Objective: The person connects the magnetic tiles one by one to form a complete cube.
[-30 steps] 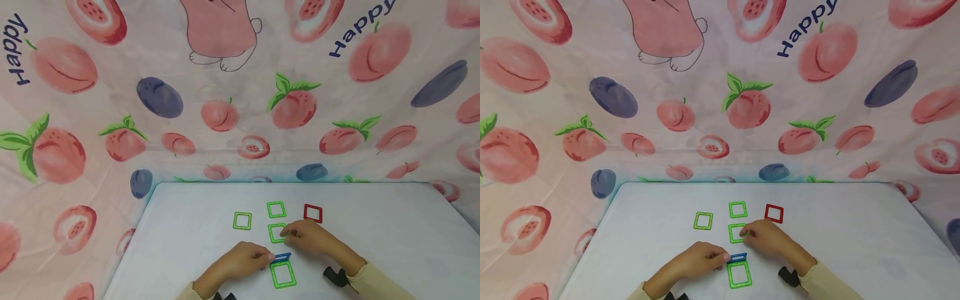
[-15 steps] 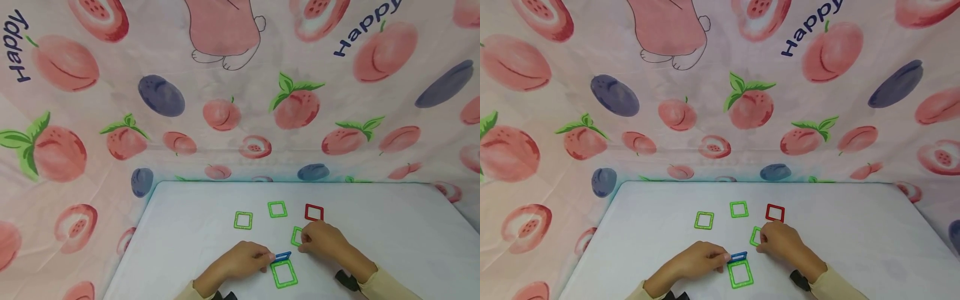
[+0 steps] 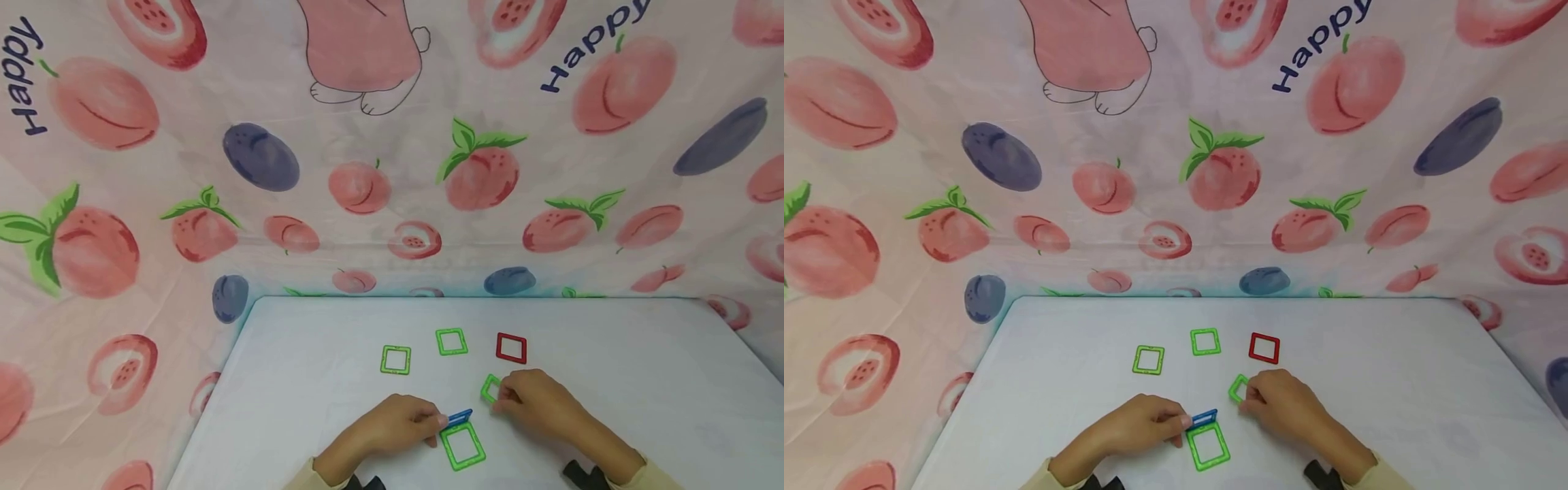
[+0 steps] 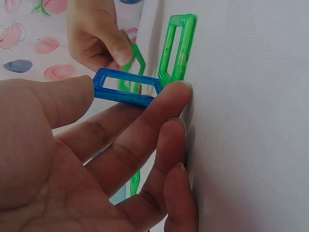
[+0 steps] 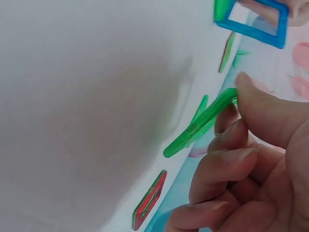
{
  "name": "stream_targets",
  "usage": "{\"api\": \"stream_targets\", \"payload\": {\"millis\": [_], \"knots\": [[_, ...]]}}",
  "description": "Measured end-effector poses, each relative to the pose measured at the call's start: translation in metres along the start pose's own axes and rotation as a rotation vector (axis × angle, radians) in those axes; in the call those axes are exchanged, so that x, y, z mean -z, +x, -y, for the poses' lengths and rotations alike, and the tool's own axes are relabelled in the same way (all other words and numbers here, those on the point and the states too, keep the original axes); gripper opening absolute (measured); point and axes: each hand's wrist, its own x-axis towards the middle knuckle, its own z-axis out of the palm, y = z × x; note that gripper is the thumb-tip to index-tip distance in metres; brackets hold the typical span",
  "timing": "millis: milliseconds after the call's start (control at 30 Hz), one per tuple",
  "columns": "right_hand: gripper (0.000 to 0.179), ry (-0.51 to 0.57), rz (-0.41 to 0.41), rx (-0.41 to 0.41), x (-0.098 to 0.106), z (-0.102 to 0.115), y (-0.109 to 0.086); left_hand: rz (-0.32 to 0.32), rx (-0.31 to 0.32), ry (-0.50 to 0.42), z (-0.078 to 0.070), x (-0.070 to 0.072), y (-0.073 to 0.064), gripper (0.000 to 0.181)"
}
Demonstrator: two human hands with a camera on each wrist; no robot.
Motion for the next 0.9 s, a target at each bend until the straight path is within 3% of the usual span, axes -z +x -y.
{"api": "stream_targets", "payload": {"millis": [100, 367, 633, 900], "knots": [[0.017, 0.063, 0.014, 0.069, 0.004, -0.002, -0.002, -0.007, -0.001, 0.007, 0.0, 0.001, 0.0, 0.03], [0.019, 0.207, 0.099, 0.125, 0.012, -0.001, -0.011, -0.002, 0.003, 0.005, 0.0, 0.001, -0.001, 0.03], [0.021, 0.289, 0.192, 0.14, 0.01, 0.002, -0.012, 0.012, -0.015, 0.011, 0.0, 0.002, -0.001, 0.03], [0.015, 0.325, 0.227, 0.134, 0.005, 0.012, -0.015, 0.016, -0.037, 0.017, 0.003, 0.0, 0.0, 0.031]]}}
